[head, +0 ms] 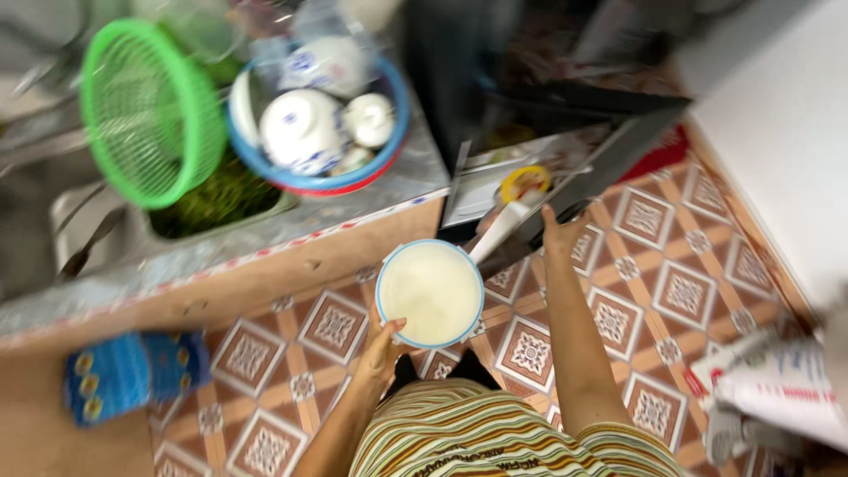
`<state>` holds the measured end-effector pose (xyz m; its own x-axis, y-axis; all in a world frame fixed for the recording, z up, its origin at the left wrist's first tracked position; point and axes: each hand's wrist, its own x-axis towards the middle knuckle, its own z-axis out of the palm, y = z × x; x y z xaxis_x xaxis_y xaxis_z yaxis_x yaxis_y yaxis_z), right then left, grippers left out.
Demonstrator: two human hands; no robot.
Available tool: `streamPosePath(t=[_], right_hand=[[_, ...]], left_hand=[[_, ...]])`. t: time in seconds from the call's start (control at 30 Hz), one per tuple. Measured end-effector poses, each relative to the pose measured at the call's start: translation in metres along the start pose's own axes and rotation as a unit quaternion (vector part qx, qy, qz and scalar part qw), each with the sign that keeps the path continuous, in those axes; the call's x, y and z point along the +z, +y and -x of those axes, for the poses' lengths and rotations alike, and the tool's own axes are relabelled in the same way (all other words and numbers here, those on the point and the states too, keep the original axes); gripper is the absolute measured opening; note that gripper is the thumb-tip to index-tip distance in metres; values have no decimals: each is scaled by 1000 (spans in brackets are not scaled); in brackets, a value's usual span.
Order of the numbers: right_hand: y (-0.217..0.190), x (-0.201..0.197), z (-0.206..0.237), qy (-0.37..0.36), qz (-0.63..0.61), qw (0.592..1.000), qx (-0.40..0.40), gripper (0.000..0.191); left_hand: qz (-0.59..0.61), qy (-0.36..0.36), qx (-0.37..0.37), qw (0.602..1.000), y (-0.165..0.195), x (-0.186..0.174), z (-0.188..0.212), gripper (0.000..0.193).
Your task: The person mixes raw cut meat in a pot by hand, places the pot on a gas stove, and turns on the burner. They take a container of fried food and a bowl of white liquid from the refrigerator, stir the white substance with chopsticks, add portions of it into a second pot on the stove, and stir the meat as it cooks.
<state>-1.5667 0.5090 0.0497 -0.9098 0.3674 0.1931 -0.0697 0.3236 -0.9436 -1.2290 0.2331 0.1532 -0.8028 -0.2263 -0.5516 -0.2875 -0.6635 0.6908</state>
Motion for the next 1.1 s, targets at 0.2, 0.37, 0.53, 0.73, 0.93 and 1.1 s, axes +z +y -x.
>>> streamPosePath(t=[0.2,0.37,0.53,0.73,0.93,1.1], right_hand=[[-28,70,1,-73,-215,959,168,78],[-36,122,-43,-162,-173,934,268,64],[-37,151,-70,-190,-135,942,243,80],[-69,181,17,-379,-28,908,178,31],[-150,233,227,-810,-115,571,68,30],[-206,251,403,-923,-60,379,-31,28]], left_hand=[[67,65,65,994,15,-3,19,104],[131,147,122,973,11,4,24,101],[188,224,188,938,-4,7,23,102],[270,287,232,889,-27,-7,37,101],[321,365,261,834,-57,-45,73,105],[369,403,281,789,-83,-105,138,111]])
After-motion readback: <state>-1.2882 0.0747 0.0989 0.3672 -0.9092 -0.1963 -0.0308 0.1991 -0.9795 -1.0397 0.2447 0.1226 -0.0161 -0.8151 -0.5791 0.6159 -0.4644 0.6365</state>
